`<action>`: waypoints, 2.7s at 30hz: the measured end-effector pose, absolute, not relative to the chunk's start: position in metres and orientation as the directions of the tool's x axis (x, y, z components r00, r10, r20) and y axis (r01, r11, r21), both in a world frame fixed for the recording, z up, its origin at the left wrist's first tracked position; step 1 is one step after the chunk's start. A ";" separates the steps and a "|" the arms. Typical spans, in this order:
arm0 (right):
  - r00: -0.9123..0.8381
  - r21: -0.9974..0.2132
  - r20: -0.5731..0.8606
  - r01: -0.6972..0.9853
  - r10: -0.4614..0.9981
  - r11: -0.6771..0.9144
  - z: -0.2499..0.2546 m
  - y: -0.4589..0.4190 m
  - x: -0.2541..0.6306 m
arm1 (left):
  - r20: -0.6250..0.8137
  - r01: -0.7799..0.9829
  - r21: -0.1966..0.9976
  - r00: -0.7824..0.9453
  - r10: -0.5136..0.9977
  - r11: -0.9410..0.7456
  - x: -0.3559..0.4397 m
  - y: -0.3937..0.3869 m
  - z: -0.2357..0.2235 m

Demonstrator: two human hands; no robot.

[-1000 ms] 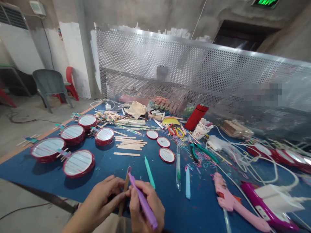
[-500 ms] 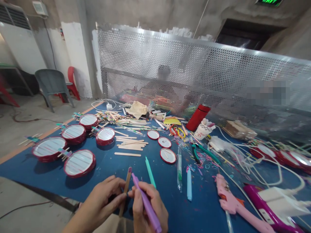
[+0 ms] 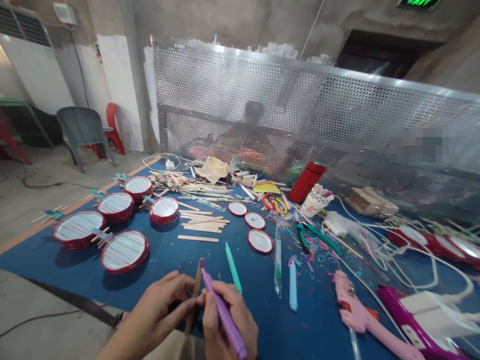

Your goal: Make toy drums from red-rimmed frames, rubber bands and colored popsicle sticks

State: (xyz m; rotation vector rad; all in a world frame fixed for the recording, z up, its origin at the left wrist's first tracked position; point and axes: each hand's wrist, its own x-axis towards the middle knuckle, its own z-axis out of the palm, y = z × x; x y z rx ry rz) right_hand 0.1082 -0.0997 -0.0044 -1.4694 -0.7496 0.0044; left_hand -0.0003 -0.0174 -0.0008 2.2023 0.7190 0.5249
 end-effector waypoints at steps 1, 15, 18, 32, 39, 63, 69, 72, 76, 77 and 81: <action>0.789 -0.898 0.429 0.424 0.440 0.116 -0.005 -0.100 0.108 | 0.143 0.330 0.757 0.758 0.636 -0.564 0.000 -0.017 -0.001; 0.791 -0.887 0.461 0.432 0.402 0.166 -0.009 -0.099 0.105 | 0.122 0.353 0.746 0.762 0.636 -0.565 0.000 -0.018 -0.002; 0.767 -0.866 0.499 0.464 0.403 0.188 -0.009 -0.098 0.105 | 0.123 0.349 0.753 0.759 0.640 -0.558 0.000 -0.019 -0.001; 0.725 -0.840 0.540 0.494 0.428 0.225 -0.008 -0.099 0.109 | 0.135 0.340 0.753 0.757 0.639 -0.563 -0.001 -0.018 -0.002; 0.740 -0.851 0.523 0.484 0.423 0.205 -0.007 -0.100 0.108 | 0.146 0.341 0.741 0.760 0.633 -0.579 -0.001 -0.019 -0.003; 0.725 -0.839 0.536 0.515 0.433 0.175 -0.010 -0.099 0.110 | 0.145 0.352 0.737 0.752 0.643 -0.577 -0.001 -0.020 -0.001; 0.742 -0.845 0.529 0.507 0.412 0.171 -0.009 -0.100 0.106 | 0.147 0.348 0.746 0.745 0.650 -0.567 -0.001 -0.019 -0.001; 0.733 -0.844 0.527 0.510 0.430 0.166 -0.009 -0.100 0.107 | 0.147 0.347 0.747 0.746 0.649 -0.568 -0.001 -0.019 -0.001; 0.728 -0.852 0.509 0.501 0.459 0.151 -0.011 -0.100 0.110 | 0.150 0.350 0.738 0.750 0.645 -0.578 0.000 -0.020 -0.001; 0.731 -0.856 0.504 0.493 0.459 0.155 -0.011 -0.100 0.111 | 0.150 0.349 0.738 0.749 0.645 -0.578 0.000 -0.020 -0.001; 0.782 -0.882 0.464 0.453 0.417 0.132 -0.011 -0.101 0.110 | 0.157 0.340 0.745 0.747 0.646 -0.574 0.001 -0.019 0.000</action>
